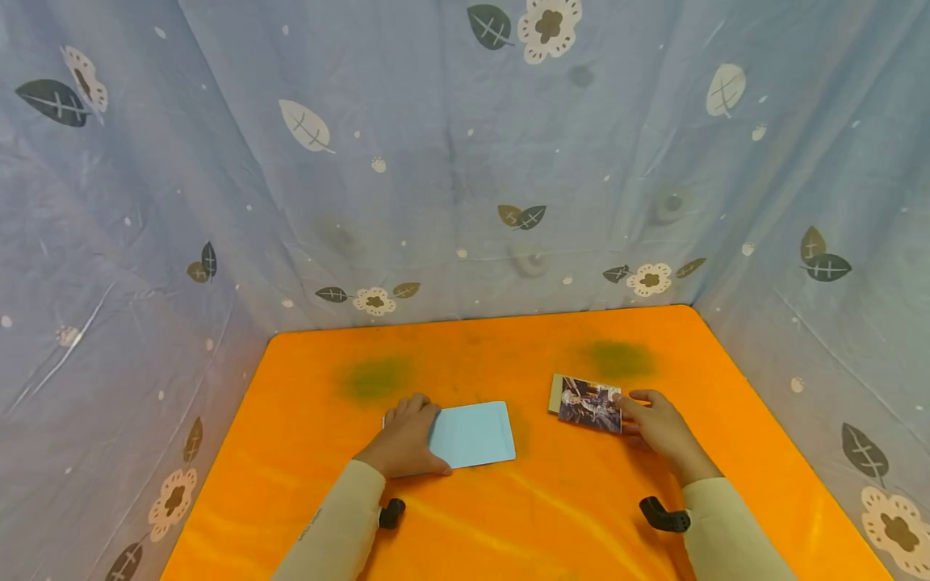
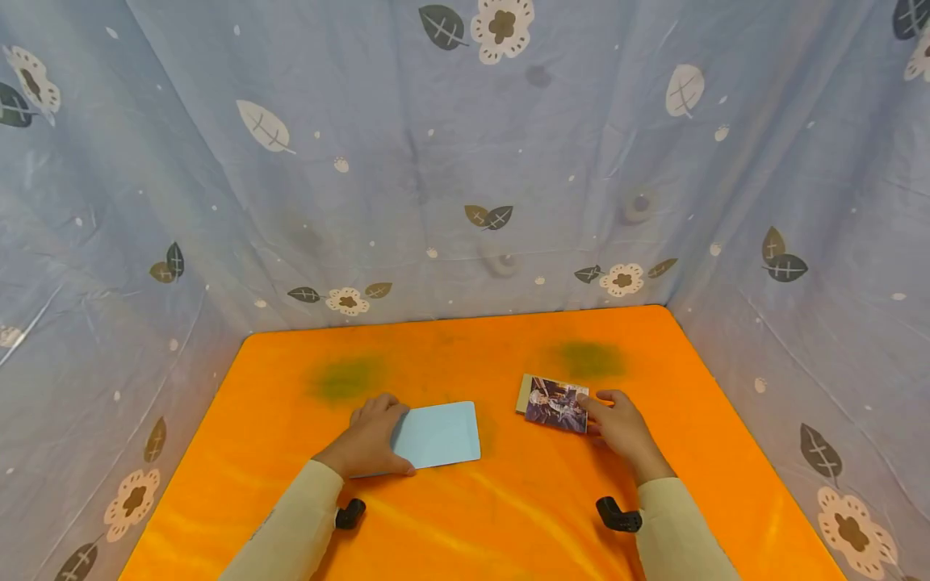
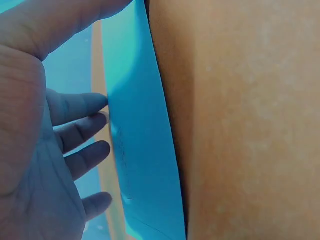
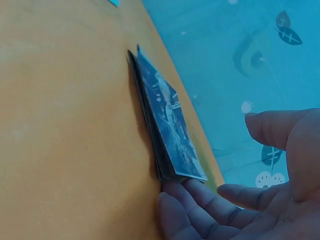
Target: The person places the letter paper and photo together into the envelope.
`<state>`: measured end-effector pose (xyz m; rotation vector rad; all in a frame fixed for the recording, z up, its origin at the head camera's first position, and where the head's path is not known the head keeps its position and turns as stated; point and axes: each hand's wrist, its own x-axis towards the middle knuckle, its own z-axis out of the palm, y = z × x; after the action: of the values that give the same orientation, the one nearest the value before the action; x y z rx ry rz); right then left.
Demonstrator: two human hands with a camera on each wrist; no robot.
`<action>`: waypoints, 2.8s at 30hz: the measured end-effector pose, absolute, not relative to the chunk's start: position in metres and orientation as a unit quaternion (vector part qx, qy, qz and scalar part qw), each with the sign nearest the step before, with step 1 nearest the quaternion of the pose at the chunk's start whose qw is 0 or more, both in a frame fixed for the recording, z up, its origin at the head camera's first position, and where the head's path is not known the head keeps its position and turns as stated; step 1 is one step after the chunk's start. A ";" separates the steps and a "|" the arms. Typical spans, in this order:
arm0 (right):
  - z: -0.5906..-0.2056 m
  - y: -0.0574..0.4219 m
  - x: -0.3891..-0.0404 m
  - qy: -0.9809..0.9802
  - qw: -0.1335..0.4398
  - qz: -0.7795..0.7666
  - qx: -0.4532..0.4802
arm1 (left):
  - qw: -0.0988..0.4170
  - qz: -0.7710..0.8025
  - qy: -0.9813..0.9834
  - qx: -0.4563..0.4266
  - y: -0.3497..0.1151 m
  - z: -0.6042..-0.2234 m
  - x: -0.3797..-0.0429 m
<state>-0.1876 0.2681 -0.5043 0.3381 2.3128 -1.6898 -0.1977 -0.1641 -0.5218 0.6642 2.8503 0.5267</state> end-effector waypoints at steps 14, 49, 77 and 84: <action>-0.509 0.265 -0.187 0.814 0.123 -0.557 0.109 | 0.047 0.109 0.965 0.234 -0.156 -0.518 -0.193; -0.515 0.268 -0.181 0.849 0.066 -0.507 0.134 | 0.035 0.105 0.970 0.218 -0.154 -0.516 -0.192; -0.519 0.264 -0.182 0.832 0.066 -0.548 0.054 | 0.041 0.117 0.967 0.224 -0.151 -0.516 -0.192; -0.519 0.259 -0.182 0.821 0.067 -0.564 0.053 | 0.039 0.126 0.965 0.228 -0.149 -0.516 -0.191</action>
<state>-0.1818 0.2588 -0.5188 0.1604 2.4748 -1.7005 -0.1907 -0.1494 -0.5159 0.7002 2.9578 0.3877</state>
